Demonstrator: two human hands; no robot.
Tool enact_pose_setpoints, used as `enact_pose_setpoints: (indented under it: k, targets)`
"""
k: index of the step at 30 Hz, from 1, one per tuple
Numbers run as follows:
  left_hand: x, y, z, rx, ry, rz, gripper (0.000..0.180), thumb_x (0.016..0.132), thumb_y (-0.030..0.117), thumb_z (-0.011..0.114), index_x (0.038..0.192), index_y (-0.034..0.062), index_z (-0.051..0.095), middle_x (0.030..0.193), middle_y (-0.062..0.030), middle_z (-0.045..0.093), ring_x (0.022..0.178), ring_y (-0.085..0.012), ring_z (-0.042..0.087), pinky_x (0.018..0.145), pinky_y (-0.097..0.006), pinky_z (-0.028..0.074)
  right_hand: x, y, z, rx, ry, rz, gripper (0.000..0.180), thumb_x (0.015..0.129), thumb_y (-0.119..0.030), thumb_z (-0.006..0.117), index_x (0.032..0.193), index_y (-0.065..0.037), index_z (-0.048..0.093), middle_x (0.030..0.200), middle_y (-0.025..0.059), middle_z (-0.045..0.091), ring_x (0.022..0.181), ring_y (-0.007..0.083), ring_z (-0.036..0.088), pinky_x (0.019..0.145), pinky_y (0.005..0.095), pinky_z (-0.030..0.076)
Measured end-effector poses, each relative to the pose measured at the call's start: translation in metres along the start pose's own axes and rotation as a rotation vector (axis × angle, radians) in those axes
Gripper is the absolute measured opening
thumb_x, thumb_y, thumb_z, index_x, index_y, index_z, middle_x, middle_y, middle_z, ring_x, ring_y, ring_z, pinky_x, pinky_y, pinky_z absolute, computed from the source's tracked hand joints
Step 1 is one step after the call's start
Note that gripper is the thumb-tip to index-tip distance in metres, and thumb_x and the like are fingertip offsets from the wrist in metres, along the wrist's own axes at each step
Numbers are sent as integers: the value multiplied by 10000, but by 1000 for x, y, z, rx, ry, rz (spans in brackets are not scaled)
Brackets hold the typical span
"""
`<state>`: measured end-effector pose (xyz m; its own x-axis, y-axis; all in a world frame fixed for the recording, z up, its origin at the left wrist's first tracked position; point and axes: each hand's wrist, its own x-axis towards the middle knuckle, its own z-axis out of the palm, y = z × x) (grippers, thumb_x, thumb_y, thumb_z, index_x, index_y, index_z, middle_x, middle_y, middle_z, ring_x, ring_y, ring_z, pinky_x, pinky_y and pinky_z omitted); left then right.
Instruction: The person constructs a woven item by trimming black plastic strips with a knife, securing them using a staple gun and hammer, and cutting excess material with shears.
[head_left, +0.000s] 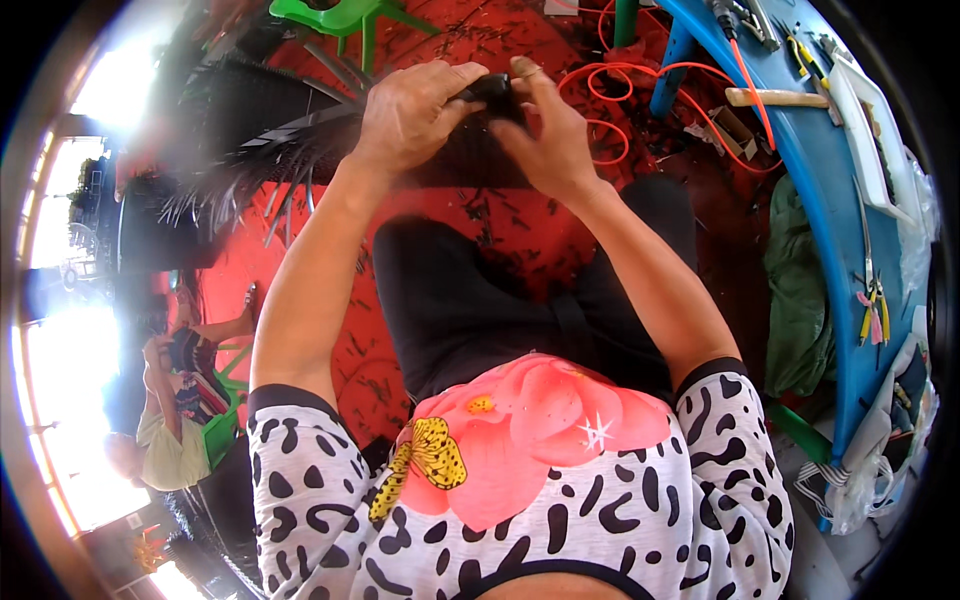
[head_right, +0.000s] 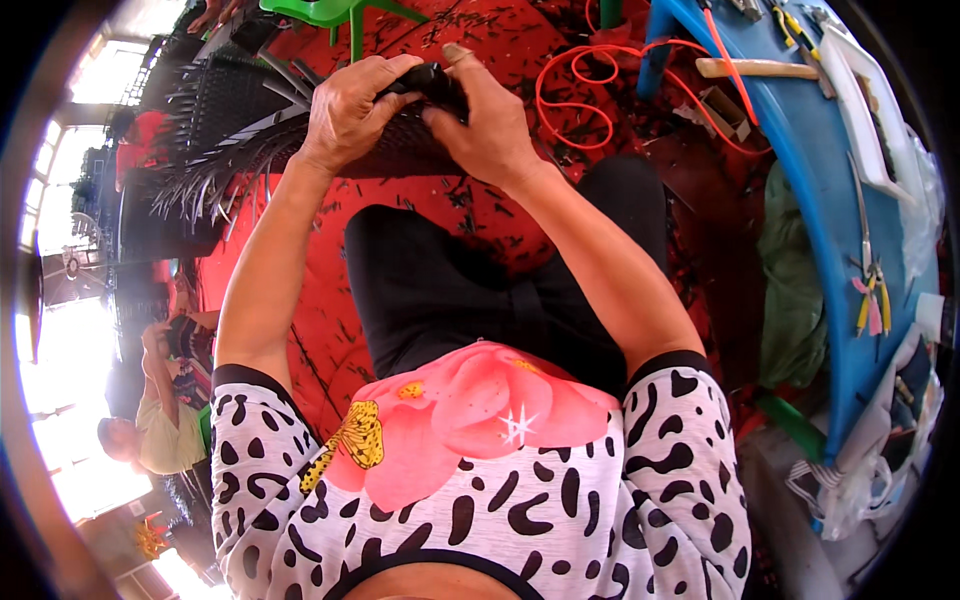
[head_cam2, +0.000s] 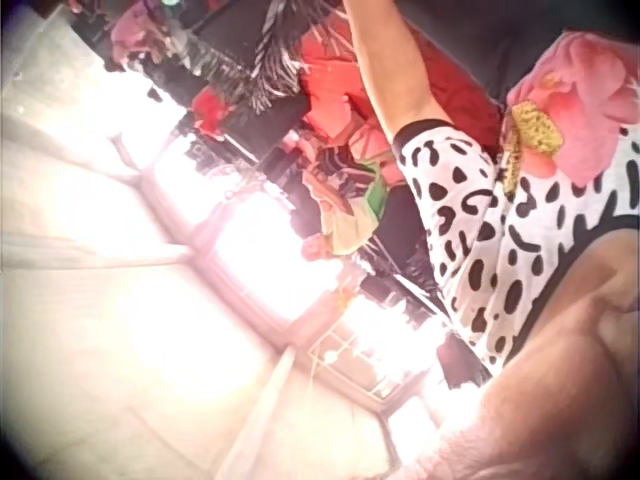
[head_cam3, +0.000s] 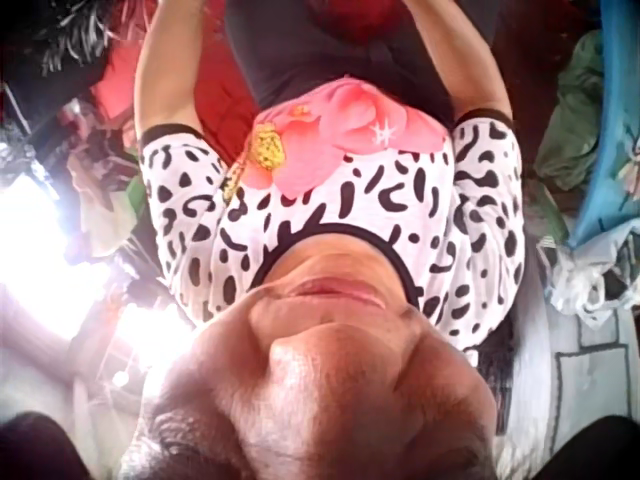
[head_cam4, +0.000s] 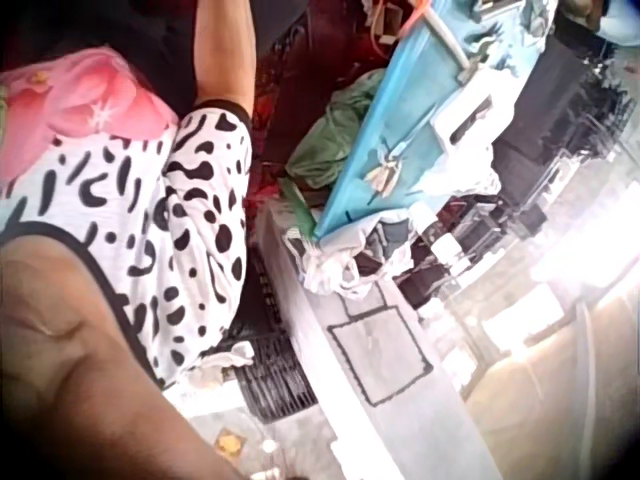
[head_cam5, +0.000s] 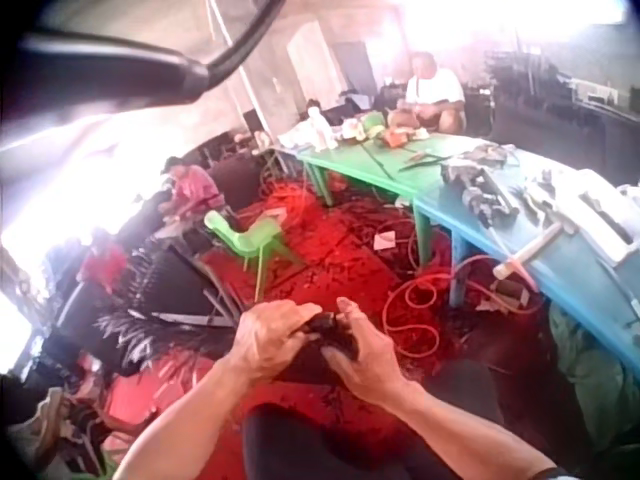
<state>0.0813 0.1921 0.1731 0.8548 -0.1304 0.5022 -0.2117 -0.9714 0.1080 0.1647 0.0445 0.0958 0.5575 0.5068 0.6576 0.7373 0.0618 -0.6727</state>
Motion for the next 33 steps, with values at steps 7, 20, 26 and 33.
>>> enact_pose_setpoints:
  k: [7,20,26,33]
  targets:
    - [-2,-5,5,37,8,-4,437,729,111,719,1137,70,570,803,-104,615,734,-292,604,640,-364,475,28,28,-1,1273,-241,574,263,938,-210,528,1068,-2,623,968,25,638,882,81,569,807,222,443]
    - [-10,4,7,65,-32,-92,584,707,133,740,1224,67,477,763,-123,607,700,-324,603,619,-385,468,15,33,15,1245,-166,602,265,894,-285,605,981,-38,643,869,-14,633,803,57,564,749,209,443]
    - [-5,17,17,68,42,-32,556,711,127,733,1205,65,486,833,-153,640,768,-332,622,630,-397,481,17,36,-1,1289,-217,536,202,895,-233,598,947,-46,654,865,-15,635,798,57,571,734,212,443]
    - [-2,38,15,136,-123,-289,487,715,188,739,1137,68,527,855,-137,648,780,-332,626,644,-398,485,16,36,-15,1241,-257,543,149,871,-183,613,902,-43,657,823,-21,622,771,52,564,706,205,441]
